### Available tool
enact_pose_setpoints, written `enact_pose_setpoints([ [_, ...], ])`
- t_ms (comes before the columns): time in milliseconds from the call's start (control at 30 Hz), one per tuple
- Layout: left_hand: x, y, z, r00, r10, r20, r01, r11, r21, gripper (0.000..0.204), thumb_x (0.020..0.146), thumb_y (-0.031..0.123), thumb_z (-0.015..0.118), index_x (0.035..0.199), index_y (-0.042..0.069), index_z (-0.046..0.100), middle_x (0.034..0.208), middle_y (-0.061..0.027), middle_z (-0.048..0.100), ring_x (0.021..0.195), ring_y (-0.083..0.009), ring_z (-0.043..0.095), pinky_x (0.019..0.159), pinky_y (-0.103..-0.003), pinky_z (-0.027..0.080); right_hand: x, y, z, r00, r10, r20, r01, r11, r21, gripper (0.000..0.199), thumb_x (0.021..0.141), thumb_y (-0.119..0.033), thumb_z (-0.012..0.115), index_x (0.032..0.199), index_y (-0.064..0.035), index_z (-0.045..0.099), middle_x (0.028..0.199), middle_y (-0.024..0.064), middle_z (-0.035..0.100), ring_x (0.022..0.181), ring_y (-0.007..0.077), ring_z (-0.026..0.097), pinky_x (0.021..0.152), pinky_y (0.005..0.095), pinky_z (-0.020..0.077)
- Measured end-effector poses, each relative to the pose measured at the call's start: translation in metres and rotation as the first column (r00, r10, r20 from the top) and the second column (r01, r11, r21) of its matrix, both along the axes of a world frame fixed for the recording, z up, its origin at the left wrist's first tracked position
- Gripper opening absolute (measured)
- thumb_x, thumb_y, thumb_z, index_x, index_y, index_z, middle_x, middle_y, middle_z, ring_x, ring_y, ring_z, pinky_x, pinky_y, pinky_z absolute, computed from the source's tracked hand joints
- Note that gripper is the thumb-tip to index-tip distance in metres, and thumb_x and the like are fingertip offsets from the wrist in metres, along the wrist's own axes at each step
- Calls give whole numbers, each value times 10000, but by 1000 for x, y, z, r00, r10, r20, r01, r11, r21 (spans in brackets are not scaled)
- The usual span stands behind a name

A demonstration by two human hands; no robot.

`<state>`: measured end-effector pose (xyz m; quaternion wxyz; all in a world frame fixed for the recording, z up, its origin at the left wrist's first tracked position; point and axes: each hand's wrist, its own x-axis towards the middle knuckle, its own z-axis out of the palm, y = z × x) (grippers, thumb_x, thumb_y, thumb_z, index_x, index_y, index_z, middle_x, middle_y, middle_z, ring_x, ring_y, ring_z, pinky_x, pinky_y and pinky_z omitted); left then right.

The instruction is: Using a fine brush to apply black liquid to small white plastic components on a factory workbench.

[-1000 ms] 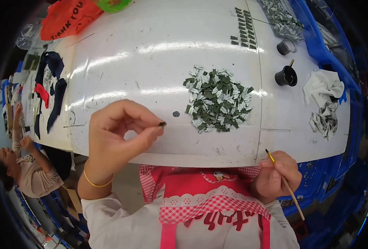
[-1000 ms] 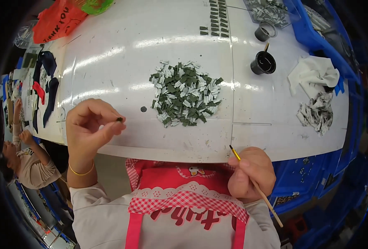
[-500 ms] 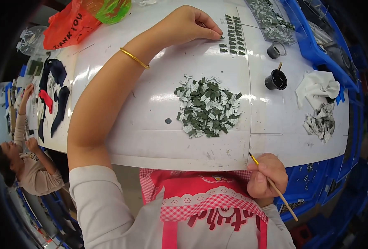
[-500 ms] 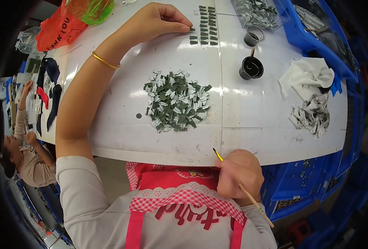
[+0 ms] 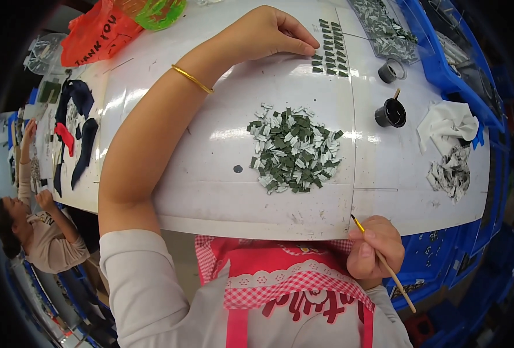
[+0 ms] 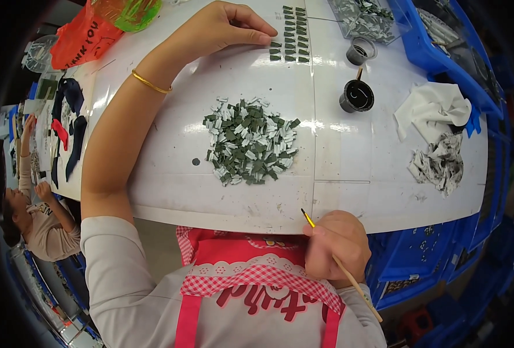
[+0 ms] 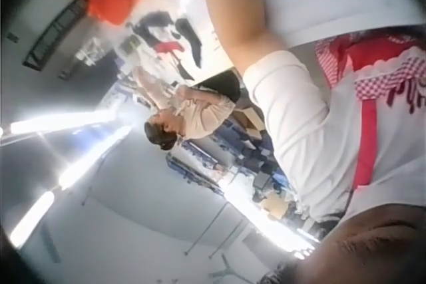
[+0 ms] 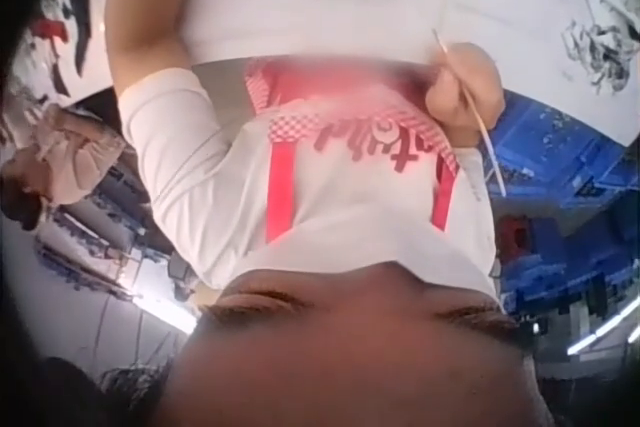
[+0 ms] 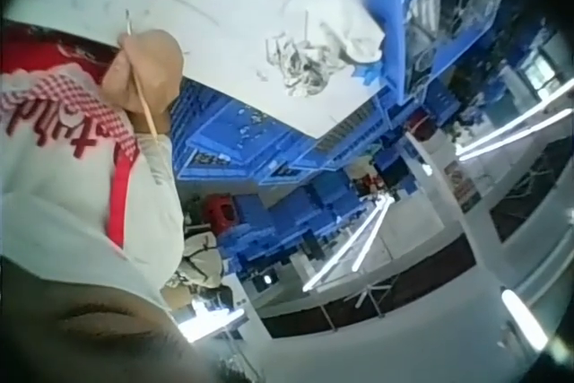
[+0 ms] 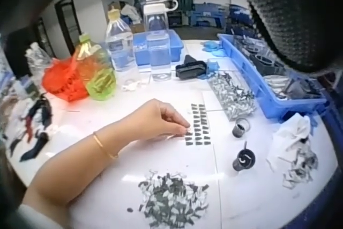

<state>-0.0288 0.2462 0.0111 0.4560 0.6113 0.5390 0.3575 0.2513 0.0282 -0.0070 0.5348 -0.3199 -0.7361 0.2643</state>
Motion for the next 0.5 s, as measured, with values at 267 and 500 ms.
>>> enact_pose_setpoints([
  [267, -40, -71, 34, 998, 58, 12, -57, 996, -65, 203, 870, 180, 682, 984, 11, 689, 869, -35, 664, 749, -69, 553, 722, -176, 447, -2, 0, 1, 1000, -14, -17, 14, 1000, 15, 272, 737, 26, 553, 1001, -40, 553, 772, 100, 659, 588, 182, 548, 609, 313, 511],
  [500, -41, -179, 26, 994, 76, -84, -84, 992, -94, 100, 836, 61, 696, 916, 11, 662, 818, -19, 624, 696, -70, 501, 679, -175, 422, -5, -1, -5, 997, -58, -42, 60, 996, 59, 255, 727, 52, 544, 969, -22, 570, 761, 102, 656, 580, 179, 545, 595, 296, 500],
])
